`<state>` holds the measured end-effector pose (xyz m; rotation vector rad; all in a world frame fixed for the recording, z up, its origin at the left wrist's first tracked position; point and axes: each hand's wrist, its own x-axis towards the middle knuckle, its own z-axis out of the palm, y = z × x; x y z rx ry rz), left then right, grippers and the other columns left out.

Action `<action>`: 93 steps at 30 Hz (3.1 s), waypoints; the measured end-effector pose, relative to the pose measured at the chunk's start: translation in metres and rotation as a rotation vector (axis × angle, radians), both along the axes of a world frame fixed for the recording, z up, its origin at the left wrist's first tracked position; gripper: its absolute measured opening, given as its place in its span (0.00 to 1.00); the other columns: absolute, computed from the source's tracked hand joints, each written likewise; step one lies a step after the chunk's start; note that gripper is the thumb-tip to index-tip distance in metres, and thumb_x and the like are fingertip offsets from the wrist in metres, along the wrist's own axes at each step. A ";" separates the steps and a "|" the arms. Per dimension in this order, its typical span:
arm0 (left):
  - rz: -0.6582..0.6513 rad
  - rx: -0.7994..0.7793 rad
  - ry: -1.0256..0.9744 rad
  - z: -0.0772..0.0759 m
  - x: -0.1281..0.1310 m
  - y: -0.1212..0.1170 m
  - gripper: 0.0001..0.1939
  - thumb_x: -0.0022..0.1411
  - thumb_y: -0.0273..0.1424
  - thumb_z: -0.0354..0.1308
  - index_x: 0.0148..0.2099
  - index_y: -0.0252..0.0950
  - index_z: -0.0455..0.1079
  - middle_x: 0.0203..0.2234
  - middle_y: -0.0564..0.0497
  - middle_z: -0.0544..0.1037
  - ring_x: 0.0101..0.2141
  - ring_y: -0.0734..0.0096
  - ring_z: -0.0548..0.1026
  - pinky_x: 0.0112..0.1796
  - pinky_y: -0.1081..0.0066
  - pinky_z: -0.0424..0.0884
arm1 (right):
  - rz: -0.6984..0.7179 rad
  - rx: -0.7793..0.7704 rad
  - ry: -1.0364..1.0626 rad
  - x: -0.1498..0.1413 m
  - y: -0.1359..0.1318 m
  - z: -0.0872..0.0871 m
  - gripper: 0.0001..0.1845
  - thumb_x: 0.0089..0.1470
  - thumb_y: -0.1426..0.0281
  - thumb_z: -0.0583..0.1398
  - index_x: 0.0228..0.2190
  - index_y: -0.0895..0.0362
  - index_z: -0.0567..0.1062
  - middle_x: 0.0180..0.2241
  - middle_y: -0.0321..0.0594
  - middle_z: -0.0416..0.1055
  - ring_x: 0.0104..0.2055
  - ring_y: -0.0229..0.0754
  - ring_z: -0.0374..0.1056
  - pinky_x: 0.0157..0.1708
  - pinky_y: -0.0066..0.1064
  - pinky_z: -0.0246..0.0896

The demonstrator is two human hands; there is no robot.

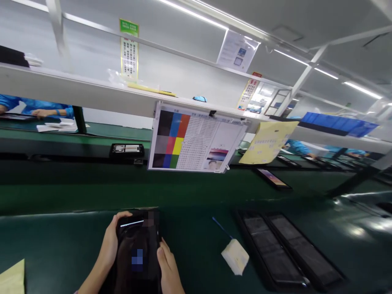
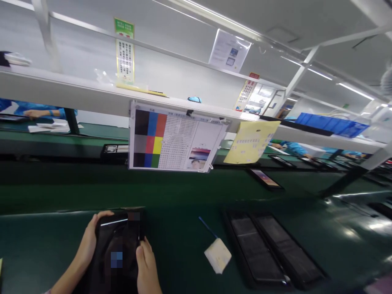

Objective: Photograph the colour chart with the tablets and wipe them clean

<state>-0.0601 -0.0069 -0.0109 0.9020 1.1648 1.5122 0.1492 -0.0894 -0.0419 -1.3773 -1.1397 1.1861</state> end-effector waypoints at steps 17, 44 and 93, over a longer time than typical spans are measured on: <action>0.026 -0.032 -0.026 0.011 0.001 -0.001 0.29 0.61 0.59 0.53 0.39 0.38 0.78 0.38 0.49 0.82 0.44 0.53 0.78 0.49 0.61 0.72 | -0.070 -0.001 0.015 -0.007 0.005 0.000 0.47 0.51 0.30 0.58 0.54 0.53 0.80 0.63 0.48 0.68 0.69 0.61 0.57 0.71 0.51 0.45; -0.231 0.030 0.093 0.048 -0.023 -0.006 0.21 0.63 0.46 0.53 0.35 0.38 0.81 0.33 0.47 0.83 0.39 0.53 0.78 0.45 0.64 0.70 | 0.008 -0.007 -0.015 -0.006 -0.002 0.018 0.44 0.54 0.31 0.58 0.56 0.51 0.79 0.64 0.47 0.68 0.67 0.61 0.61 0.69 0.48 0.50; -0.432 0.421 0.268 0.114 -0.035 -0.062 0.27 0.74 0.45 0.44 0.46 0.38 0.83 0.42 0.43 0.86 0.38 0.53 0.81 0.43 0.61 0.71 | 0.215 0.152 -0.337 0.004 -0.025 0.043 0.40 0.65 0.36 0.47 0.33 0.55 0.82 0.28 0.42 0.75 0.32 0.49 0.69 0.36 0.36 0.64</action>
